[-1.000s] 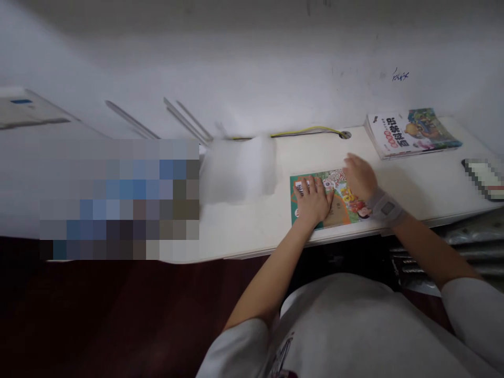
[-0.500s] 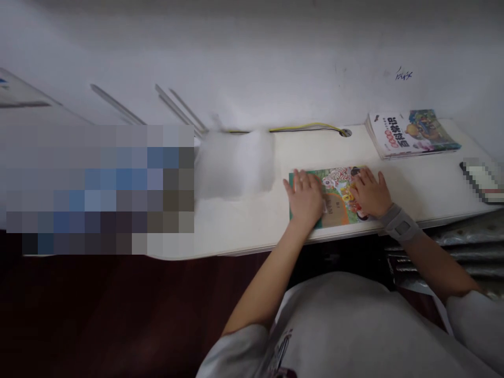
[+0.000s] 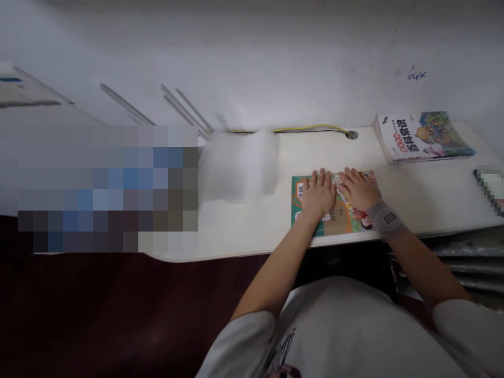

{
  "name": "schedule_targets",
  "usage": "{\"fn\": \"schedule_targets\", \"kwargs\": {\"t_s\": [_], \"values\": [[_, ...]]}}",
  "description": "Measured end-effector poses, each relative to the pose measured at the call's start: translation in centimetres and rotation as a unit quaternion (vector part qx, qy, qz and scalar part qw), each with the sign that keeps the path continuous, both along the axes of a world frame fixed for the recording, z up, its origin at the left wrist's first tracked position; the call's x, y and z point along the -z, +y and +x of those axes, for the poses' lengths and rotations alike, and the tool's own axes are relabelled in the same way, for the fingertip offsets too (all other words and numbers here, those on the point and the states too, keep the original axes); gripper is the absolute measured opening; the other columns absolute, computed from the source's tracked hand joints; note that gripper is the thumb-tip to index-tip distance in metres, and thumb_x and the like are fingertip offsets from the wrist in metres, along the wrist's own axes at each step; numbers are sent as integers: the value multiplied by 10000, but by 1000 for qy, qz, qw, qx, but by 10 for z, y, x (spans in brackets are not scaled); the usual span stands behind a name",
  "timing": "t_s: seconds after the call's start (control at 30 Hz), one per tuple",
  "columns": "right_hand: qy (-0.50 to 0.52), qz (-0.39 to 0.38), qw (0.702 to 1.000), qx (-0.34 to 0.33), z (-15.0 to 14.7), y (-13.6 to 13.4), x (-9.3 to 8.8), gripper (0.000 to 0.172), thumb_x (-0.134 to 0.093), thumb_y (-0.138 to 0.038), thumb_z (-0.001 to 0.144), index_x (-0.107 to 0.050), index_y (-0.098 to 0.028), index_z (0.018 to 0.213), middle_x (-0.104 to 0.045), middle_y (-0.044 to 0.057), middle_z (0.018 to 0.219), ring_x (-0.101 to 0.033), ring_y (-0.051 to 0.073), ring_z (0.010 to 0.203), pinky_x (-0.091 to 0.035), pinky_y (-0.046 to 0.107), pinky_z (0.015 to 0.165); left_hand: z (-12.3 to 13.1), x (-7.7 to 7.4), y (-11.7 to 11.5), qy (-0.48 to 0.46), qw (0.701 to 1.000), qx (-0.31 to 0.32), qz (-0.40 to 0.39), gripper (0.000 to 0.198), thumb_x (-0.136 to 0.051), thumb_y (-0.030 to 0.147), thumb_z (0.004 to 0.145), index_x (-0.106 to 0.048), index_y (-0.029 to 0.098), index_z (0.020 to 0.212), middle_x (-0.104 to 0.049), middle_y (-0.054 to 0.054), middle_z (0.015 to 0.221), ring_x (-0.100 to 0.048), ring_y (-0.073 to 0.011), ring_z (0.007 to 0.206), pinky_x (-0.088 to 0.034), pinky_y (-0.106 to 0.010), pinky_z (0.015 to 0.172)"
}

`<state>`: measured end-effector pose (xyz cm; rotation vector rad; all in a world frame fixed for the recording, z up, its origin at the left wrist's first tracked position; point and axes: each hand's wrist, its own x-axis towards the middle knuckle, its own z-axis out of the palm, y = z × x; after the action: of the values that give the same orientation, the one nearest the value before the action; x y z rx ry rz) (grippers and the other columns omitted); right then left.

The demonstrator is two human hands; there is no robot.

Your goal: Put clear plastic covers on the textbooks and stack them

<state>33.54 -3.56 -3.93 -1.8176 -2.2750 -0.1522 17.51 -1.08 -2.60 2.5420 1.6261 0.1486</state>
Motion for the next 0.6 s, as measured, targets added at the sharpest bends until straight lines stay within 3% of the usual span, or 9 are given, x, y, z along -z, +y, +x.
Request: {"fn": "schedule_targets", "kwargs": {"t_s": [0.17, 0.3, 0.4, 0.53, 0.6], "values": [[-20, 3, 999, 37, 21, -2, 2, 553, -330, -438, 968, -482, -107, 1384, -441, 184, 1463, -405, 346, 1340, -314, 523, 1066, -40, 3, 10, -15, 994, -108, 0, 603, -177, 413, 970, -302, 137, 1492, -278, -116, 1562, -218, -298, 1449, -211, -517, 1151], [-16, 2, 997, 77, 25, -1, 6, 574, -324, -459, 961, -464, -112, 1397, -422, 203, 1470, -388, 378, 1340, -347, 559, 1017, -53, 9, 11, -45, 984, -174, 17, 626, -230, 380, 960, -333, 2, 1448, -337, -211, 1515, -276, -306, 1426, -236, -468, 1150], [-22, -15, 994, 105, 25, 0, 6, 594, -294, -470, 964, -440, -108, 1412, -397, 198, 1488, -356, 376, 1360, -340, 566, 1023, -53, 14, 12, -74, 978, -190, 42, 609, -313, 365, 945, -401, -51, 1380, -381, -265, 1472, -317, -335, 1402, -255, -462, 1138], [-39, -42, 992, 116, 25, 1, 3, 615, -269, -477, 966, -413, -97, 1428, -374, 183, 1507, -335, 362, 1375, -313, 552, 1055, -58, 16, 20, -173, 966, -179, 68, 425, -401, 291, 914, -575, 37, 1208, -532, -238, 1348, -440, -324, 1314, -325, -451, 1092], [-42, -44, 992, 114, 25, 1, 3, 613, -276, -475, 965, -418, -93, 1423, -385, 183, 1500, -342, 360, 1369, -312, 549, 1057, -62, 15, 26, -264, 943, -183, 83, 334, -447, 258, 885, -626, 88, 1110, -599, -204, 1245, -513, -296, 1227, -376, -429, 1049]]}}
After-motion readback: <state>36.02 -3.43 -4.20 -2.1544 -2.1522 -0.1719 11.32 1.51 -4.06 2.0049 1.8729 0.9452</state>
